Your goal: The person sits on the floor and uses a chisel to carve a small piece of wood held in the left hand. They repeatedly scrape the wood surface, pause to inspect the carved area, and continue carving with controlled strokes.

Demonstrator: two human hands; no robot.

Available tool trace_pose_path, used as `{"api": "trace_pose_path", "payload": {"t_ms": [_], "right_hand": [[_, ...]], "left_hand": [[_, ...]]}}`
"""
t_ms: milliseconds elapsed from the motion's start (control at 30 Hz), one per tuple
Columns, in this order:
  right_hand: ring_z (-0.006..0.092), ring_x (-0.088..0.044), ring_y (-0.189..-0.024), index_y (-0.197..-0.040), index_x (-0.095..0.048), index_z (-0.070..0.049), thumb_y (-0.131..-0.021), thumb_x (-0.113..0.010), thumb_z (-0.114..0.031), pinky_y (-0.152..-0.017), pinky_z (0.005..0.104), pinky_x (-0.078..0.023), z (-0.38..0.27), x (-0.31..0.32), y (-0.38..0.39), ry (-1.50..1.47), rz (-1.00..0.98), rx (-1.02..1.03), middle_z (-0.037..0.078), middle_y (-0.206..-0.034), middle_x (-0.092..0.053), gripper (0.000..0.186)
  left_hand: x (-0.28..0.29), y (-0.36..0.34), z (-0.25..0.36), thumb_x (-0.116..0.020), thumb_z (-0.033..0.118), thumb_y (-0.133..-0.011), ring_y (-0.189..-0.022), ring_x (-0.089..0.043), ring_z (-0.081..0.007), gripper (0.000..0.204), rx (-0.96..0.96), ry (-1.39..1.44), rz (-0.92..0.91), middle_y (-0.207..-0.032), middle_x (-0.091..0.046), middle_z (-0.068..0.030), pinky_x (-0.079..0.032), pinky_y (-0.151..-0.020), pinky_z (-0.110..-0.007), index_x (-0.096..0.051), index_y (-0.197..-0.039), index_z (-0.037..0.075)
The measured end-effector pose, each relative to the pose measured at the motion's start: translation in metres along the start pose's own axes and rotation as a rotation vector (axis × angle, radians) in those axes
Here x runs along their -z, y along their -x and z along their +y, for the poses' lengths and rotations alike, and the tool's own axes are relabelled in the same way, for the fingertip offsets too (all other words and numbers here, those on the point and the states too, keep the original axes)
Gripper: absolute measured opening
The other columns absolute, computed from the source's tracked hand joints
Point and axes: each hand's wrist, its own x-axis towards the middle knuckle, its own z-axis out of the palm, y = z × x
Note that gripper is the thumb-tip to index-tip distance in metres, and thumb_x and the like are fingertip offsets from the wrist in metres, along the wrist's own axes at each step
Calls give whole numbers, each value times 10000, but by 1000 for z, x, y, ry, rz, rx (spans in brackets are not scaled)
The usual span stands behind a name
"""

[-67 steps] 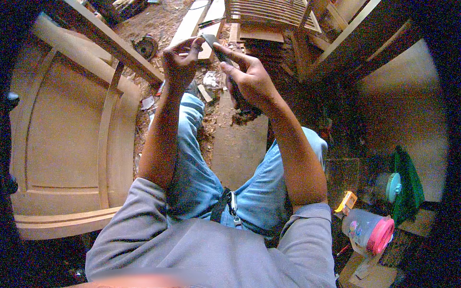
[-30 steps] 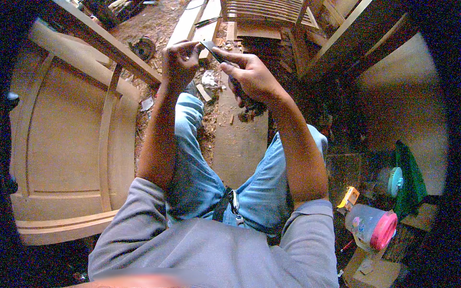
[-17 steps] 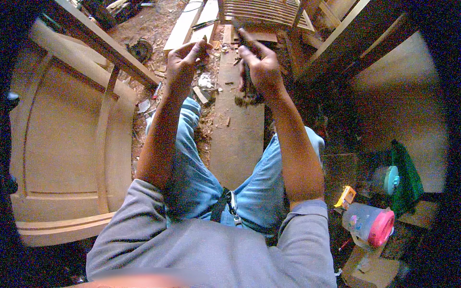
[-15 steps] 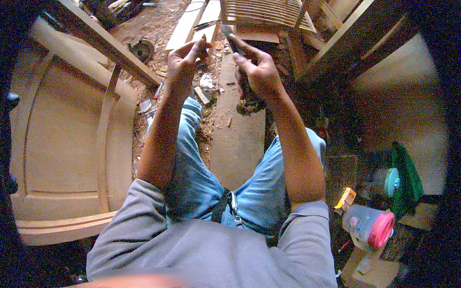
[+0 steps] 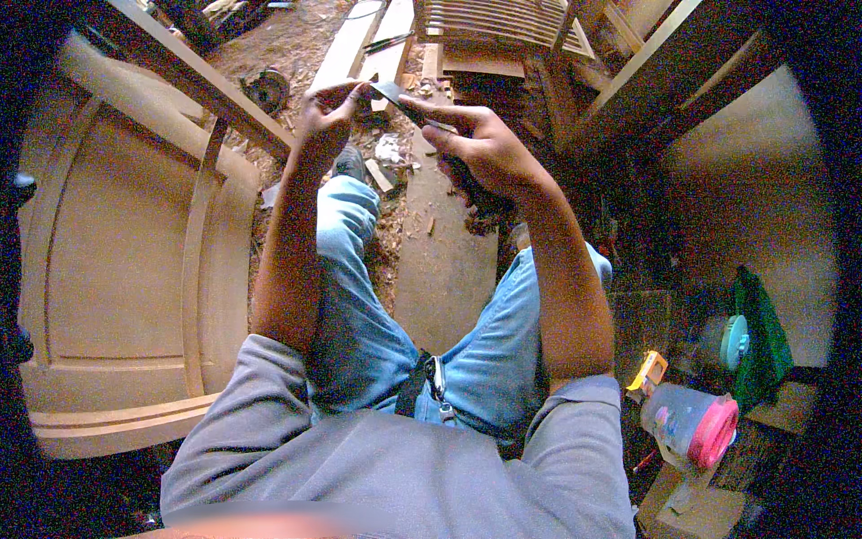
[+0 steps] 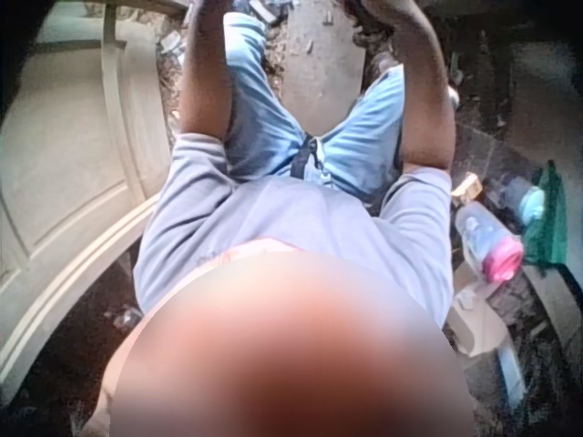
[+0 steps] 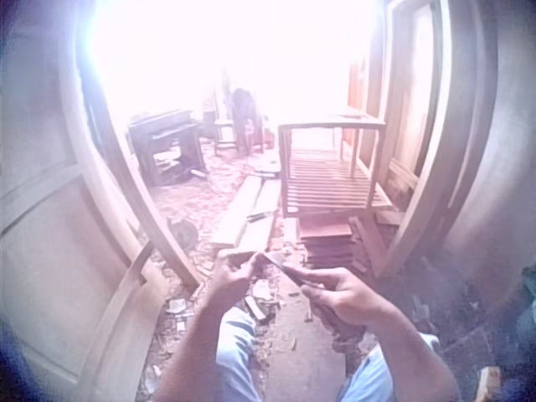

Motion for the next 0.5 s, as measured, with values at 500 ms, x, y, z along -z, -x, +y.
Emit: {"api": "trace_pose_path", "payload": {"t_ms": [500], "right_hand": [[143,-513,-415,-1430,-440,-155,-996,-494,-213,-396,282,-460,-5,17,-6,-177,291,263,60,-616,-526,441]], "left_hand": [[-29,12,9,-618,239,-944,-680,-581,-73,256,26,107,13,-791,-696,-24,-464,-636,-224,-737,-917,15]]}}
